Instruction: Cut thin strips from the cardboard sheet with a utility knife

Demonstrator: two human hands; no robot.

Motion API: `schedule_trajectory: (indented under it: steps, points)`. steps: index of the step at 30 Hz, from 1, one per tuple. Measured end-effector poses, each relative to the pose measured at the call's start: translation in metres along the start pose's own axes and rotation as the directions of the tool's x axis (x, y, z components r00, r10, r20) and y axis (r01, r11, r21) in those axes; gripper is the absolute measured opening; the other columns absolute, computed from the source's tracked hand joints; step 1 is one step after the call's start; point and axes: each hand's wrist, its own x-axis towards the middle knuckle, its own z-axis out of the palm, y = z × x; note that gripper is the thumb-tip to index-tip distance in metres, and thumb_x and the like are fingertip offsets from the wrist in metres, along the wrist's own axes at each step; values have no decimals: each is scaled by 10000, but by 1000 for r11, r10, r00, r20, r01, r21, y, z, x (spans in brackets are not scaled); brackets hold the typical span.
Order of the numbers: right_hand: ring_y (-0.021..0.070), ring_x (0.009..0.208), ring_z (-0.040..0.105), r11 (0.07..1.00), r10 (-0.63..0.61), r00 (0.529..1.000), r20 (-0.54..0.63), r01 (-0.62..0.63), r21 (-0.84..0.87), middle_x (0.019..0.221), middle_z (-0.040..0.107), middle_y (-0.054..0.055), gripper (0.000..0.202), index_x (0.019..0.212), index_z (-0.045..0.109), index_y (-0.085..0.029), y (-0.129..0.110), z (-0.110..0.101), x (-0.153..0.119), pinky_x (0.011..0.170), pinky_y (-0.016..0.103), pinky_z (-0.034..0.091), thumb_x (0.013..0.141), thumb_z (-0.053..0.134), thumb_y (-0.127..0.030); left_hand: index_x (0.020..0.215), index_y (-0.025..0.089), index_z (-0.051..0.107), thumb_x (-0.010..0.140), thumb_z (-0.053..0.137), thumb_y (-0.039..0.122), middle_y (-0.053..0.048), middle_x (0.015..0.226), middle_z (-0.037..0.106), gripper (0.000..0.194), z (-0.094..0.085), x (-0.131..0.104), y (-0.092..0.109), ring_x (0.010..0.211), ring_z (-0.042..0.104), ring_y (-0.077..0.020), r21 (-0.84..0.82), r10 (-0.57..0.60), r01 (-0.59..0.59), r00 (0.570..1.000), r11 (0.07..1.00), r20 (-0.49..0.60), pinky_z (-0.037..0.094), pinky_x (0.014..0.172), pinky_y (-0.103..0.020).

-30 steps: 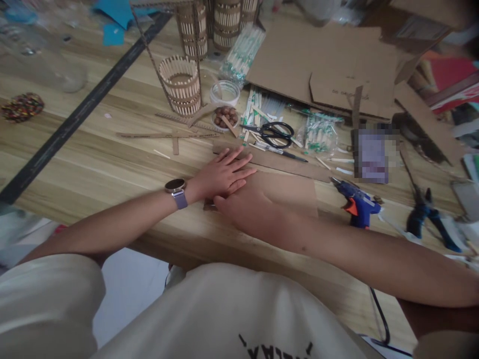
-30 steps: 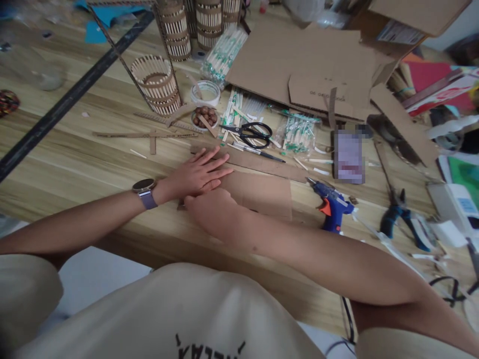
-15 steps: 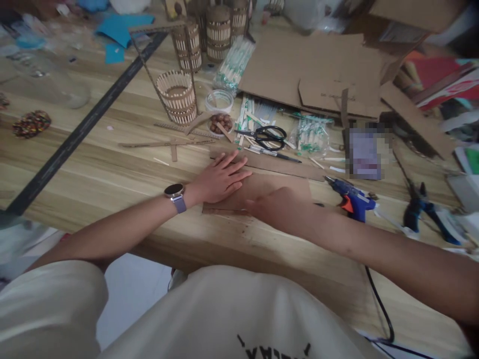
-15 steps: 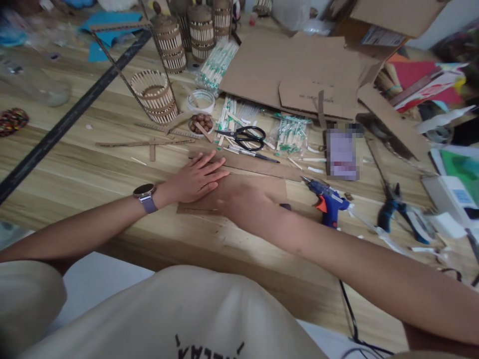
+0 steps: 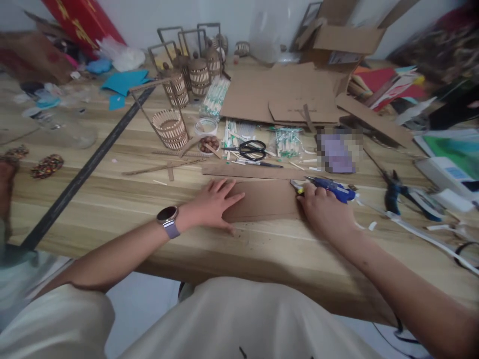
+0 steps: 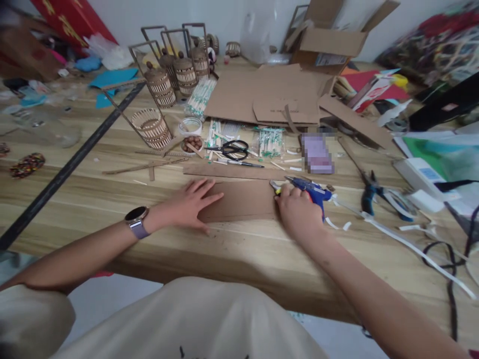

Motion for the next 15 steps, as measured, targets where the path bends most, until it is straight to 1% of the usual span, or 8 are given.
schedule_trajectory:
  steps: [4, 7, 9, 10, 11, 12, 13, 15]
  points:
    - [343, 900, 747, 999, -2, 999, 38, 1, 34, 994, 712, 239, 358, 1223, 547, -35, -9, -2, -1, 614, 366, 551, 1055, 357, -288, 1571, 152, 364, 724, 780, 682, -228, 1592, 374, 1082, -14, 2, 3, 1428, 354, -423, 0, -13, 13, 1000, 1000, 23, 321, 1160, -522]
    - [327, 842, 753, 999, 8, 999, 53, -10, 43, 953, 724, 234, 345, 1180, 582, -36, -7, 0, -6, 605, 368, 545, 1049, 371, -274, 1548, 159, 397, 750, 788, 598, -213, 1566, 415, 991, -23, -3, 3, 1395, 400, -402, 11, -2, 1, 998, 1000, 60, 367, 1129, -485]
    - [330, 892, 741, 999, 29, 1000, -9, -28, 42, 986, 726, 241, 341, 1140, 627, -50, -3, 1, -15, 632, 377, 549, 1040, 405, -288, 1532, 182, 426, 749, 789, 582, -195, 1574, 420, 951, -29, -8, 0, 1403, 405, -391, -10, 27, -26, 994, 1000, 104, 379, 1121, -471]
    - [334, 939, 729, 999, 20, 997, -81, -16, 50, 1025, 726, 240, 340, 1137, 646, -66, -1, 1, -21, 664, 386, 555, 1034, 430, -308, 1524, 195, 439, 754, 782, 584, -184, 1582, 420, 928, -32, -11, -2, 1414, 405, -382, -33, 50, -46, 991, 998, 128, 378, 1124, -464]
    - [335, 995, 712, 997, -28, 985, -170, 41, 70, 1078, 725, 233, 337, 1145, 662, -89, 0, -1, -27, 711, 397, 560, 1025, 461, -332, 1517, 207, 451, 766, 770, 587, -172, 1587, 423, 900, -37, -13, -4, 1426, 406, -369, -62, 74, -65, 986, 996, 147, 374, 1131, -455]
    - [332, 1054, 693, 984, -121, 957, -263, 151, 95, 1142, 721, 217, 335, 1166, 671, -117, 0, -3, -33, 770, 407, 561, 1012, 497, -357, 1515, 215, 455, 790, 749, 582, -161, 1591, 426, 864, -41, -14, -7, 1439, 407, -348, -92, 99, -84, 981, 992, 169, 368, 1139, -439]
    - [321, 1101, 676, 946, -246, 906, -346, 301, 116, 1203, 713, 194, 336, 1195, 673, -148, -1, -6, -39, 829, 411, 556, 999, 530, -380, 1512, 218, 459, 819, 727, 565, -149, 1591, 435, 820, -46, -15, -10, 1448, 414, -323, -121, 123, -101, 974, 987, 192, 365, 1145, -414]
    - [283, 1132, 668, 799, -477, 763, -437, 583, 146, 1261, 707, 141, 335, 1242, 667, -202, -5, -14, -44, 895, 391, 542, 980, 576, -389, 1510, 236, 464, 874, 685, 502, -106, 1562, 489, 724, -58, -15, -15, 1424, 469, -263, -173, 168, -130, 959, 976, 229, 390, 1122, -338]
